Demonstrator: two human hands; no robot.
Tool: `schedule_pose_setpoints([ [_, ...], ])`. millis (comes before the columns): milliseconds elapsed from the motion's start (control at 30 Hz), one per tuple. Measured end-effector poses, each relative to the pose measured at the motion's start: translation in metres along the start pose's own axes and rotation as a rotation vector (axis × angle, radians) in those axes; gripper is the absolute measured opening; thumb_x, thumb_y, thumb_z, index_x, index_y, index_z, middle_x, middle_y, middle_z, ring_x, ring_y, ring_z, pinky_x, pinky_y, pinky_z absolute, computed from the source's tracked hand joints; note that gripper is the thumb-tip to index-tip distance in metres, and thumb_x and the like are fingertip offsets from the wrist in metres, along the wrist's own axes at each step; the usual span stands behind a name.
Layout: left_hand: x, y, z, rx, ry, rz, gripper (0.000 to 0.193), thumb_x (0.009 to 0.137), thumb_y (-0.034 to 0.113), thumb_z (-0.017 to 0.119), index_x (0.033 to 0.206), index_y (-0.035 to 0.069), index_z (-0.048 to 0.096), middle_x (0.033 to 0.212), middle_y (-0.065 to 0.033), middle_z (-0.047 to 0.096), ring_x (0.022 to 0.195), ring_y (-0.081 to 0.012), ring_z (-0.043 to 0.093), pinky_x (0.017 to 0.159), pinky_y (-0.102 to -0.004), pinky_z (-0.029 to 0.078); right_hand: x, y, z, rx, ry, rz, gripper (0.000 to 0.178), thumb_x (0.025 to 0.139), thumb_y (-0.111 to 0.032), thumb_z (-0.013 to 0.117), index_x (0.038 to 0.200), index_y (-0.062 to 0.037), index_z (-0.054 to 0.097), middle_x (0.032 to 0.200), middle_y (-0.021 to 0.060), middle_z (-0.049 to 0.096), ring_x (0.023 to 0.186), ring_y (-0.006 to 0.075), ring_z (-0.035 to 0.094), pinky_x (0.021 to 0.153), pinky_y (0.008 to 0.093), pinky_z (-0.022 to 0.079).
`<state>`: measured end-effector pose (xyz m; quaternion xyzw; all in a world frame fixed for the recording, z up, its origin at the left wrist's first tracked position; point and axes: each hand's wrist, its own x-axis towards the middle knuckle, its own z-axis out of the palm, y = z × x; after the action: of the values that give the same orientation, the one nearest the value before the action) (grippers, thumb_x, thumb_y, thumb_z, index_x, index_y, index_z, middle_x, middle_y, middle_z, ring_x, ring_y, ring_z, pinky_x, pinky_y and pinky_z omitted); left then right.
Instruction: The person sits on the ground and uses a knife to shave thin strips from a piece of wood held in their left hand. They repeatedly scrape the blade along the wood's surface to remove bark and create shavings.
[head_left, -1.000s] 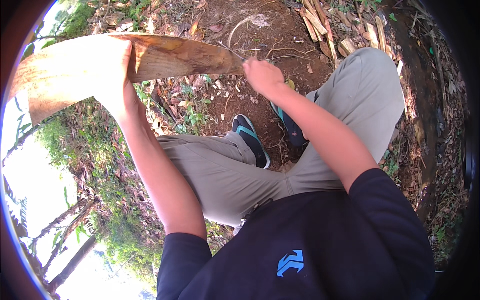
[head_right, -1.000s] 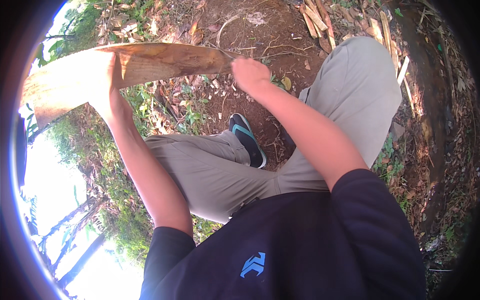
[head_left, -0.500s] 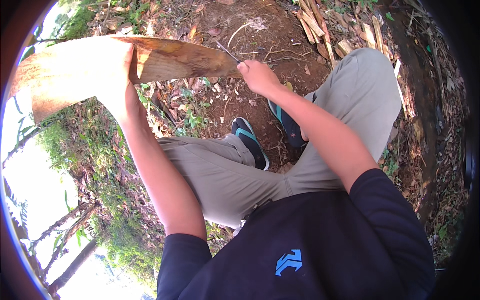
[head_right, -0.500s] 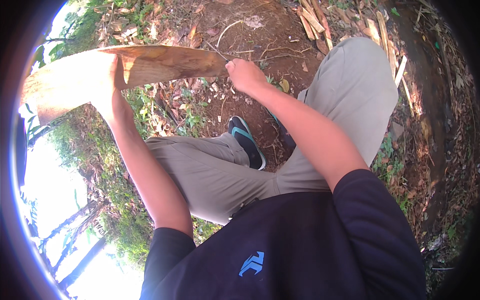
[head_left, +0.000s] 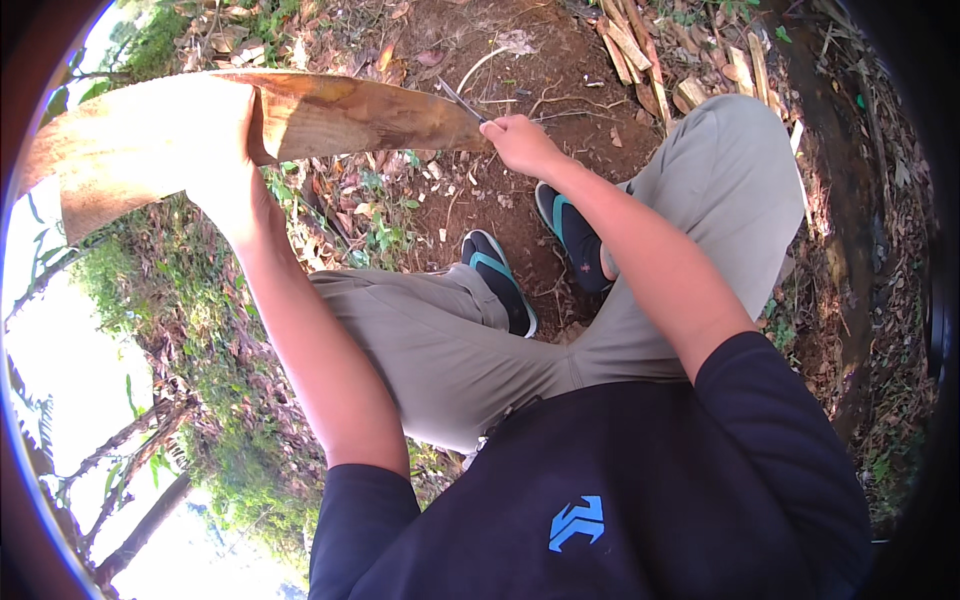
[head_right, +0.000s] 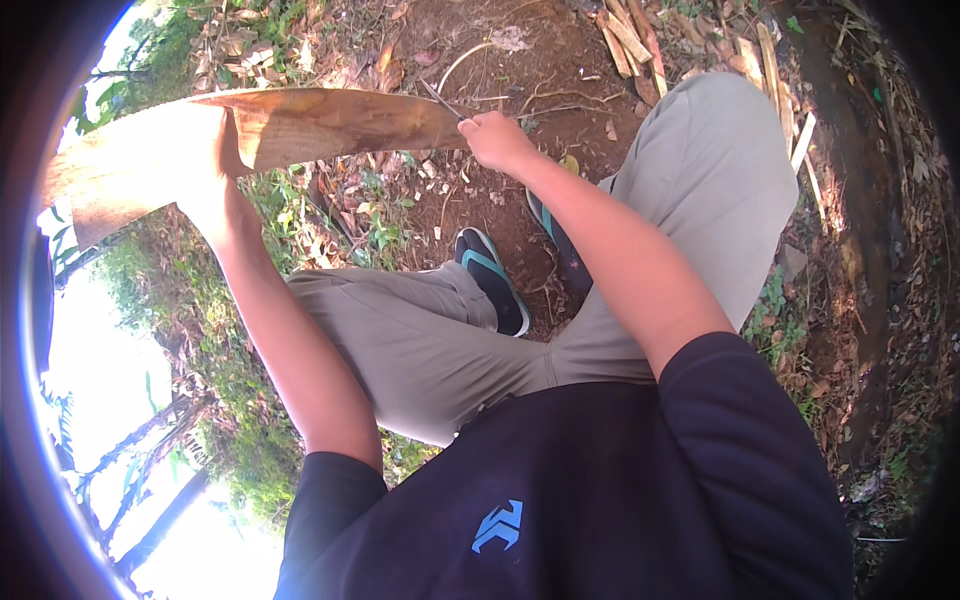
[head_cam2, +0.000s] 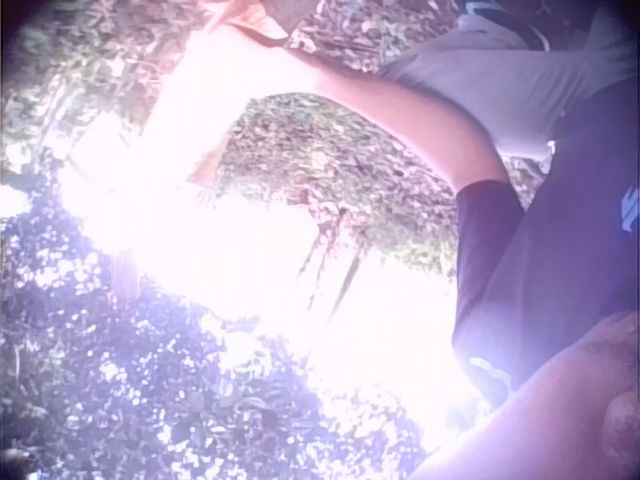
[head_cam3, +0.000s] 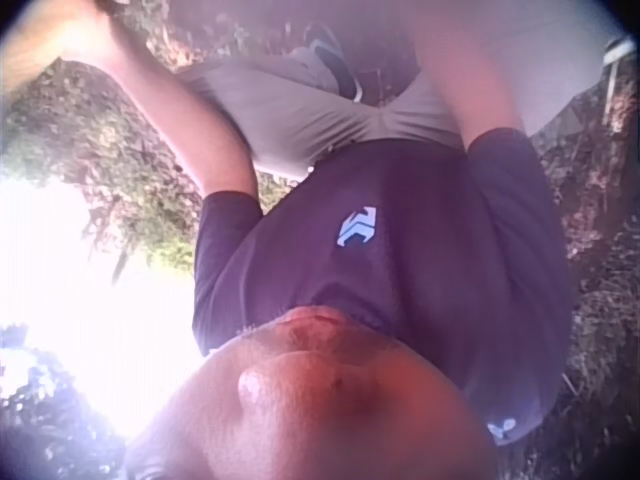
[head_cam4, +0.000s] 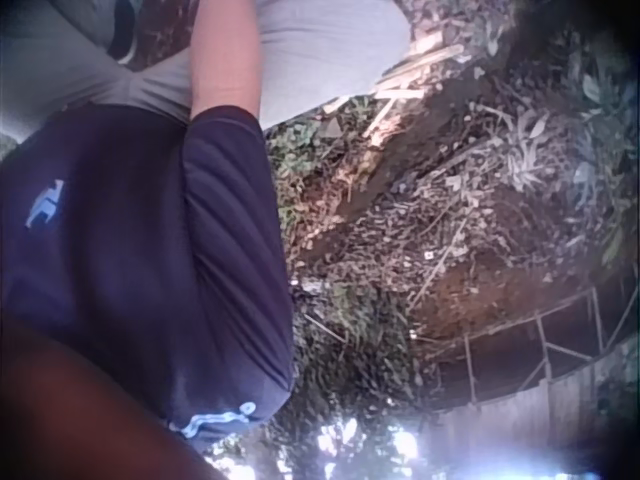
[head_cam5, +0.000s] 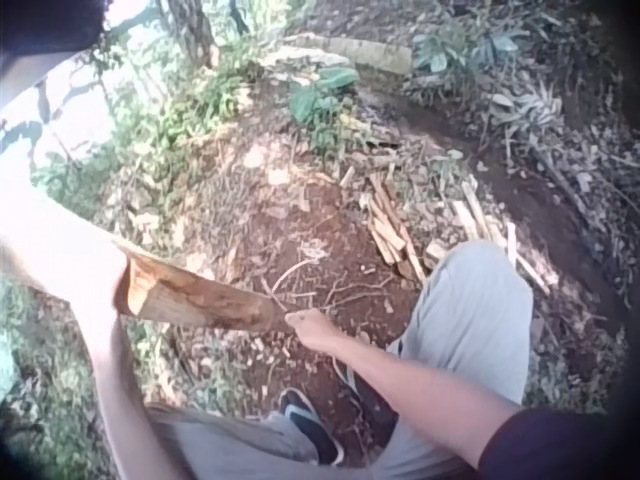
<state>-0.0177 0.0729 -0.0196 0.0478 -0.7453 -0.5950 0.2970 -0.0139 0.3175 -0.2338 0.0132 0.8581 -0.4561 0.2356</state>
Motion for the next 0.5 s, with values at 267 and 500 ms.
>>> schedule_pose_setpoints([
  [267, -0.003, 0.007, 0.007, -0.067, -0.021, 0.007, 0.042, 0.080, 0.008, 0.075, 0.118, 0.000, 0.058, 0.108, -0.0082, 0.061, 0.097, -0.0173, 0.060, 0.088, -0.0326, 0.050, -0.015, -0.015, 0.010, -0.040, 0.164, -0.062, 0.035, 0.096, -0.038, 0.045, 0.108, -0.0070, 0.058, 0.086, 0.0242, 0.066, 0.080, 0.0404, 0.065, 0.073, 0.0503, 0.051],
  [500, -0.002, 0.009, 0.009, -0.033, -0.023, -0.020, 0.046, 0.079, 0.009, 0.076, 0.120, -0.001, 0.056, 0.110, -0.0085, 0.061, 0.102, -0.0177, 0.059, 0.094, -0.0340, 0.047, -0.029, -0.032, 0.013, -0.209, 0.317, -0.109, 0.033, 0.099, -0.039, 0.042, 0.102, -0.0098, 0.056, 0.078, 0.0217, 0.066, 0.078, 0.0442, 0.064, 0.069, 0.0541, 0.049],
])
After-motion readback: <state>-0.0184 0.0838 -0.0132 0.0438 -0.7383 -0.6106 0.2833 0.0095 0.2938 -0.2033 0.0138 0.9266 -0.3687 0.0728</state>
